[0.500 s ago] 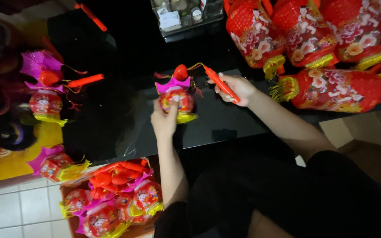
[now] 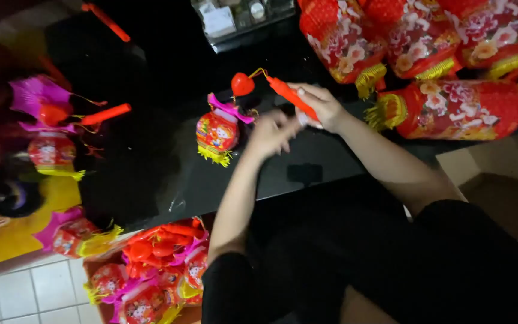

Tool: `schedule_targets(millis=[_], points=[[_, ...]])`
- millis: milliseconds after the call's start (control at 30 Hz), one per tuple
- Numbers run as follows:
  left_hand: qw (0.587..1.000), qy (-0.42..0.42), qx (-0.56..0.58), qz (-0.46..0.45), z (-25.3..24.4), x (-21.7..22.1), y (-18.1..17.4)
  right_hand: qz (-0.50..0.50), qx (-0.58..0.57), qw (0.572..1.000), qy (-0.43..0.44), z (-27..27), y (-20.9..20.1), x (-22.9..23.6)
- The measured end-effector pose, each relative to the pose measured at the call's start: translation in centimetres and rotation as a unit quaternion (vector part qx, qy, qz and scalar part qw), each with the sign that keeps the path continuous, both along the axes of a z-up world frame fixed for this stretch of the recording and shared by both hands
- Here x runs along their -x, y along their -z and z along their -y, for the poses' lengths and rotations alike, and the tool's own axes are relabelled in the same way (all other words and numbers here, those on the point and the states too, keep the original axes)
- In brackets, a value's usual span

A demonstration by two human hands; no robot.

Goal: Assembling small decorative lanterns by attaching plastic handles to the lantern bodies.

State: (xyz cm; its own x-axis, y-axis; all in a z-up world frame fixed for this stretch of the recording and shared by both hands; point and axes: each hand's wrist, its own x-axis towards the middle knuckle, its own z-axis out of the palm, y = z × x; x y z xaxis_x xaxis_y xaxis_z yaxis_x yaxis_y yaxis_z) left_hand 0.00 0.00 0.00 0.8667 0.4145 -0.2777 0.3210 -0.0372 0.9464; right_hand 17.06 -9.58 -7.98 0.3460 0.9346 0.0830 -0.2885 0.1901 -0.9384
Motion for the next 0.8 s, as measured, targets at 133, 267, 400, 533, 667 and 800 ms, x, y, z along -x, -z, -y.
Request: schedule_targets(millis=[133, 267, 400, 533, 667, 800], points=[[0.973, -0.045, -0.053, 0.218, -3.7, -4.0, 5.2, 0.064, -0.019, 0.997, 0.043, -0.3, 0.9, -0.4], [0.965, -0.070, 0.044, 0.248, -4.5, -4.4, 7.4, 0.174, -0.027, 0.977, 0.118, -0.8, 0.8, -0.8], [0.939, -0.095, 0.094, 0.317, -5.5, -3.9, 9.3, 0.175, 0.012, 0.976, 0.130, -0.5, -0.7, -0.1], [0.921, -0.129, 0.126, 0.345, -5.9, -3.7, 8.4, 0.172, 0.047, 0.975, 0.134, -0.2, -1.1, 0.1], [0.914, -0.114, 0.184, 0.344, -6.0, -2.8, 7.2, 0.188, 0.082, 0.967, 0.148, 0.5, -2.2, 0.6], [0.893, -0.099, 0.210, 0.384, -5.6, -2.7, 8.1, 0.115, -0.005, 0.978, 0.173, 0.8, -2.2, 0.7]])
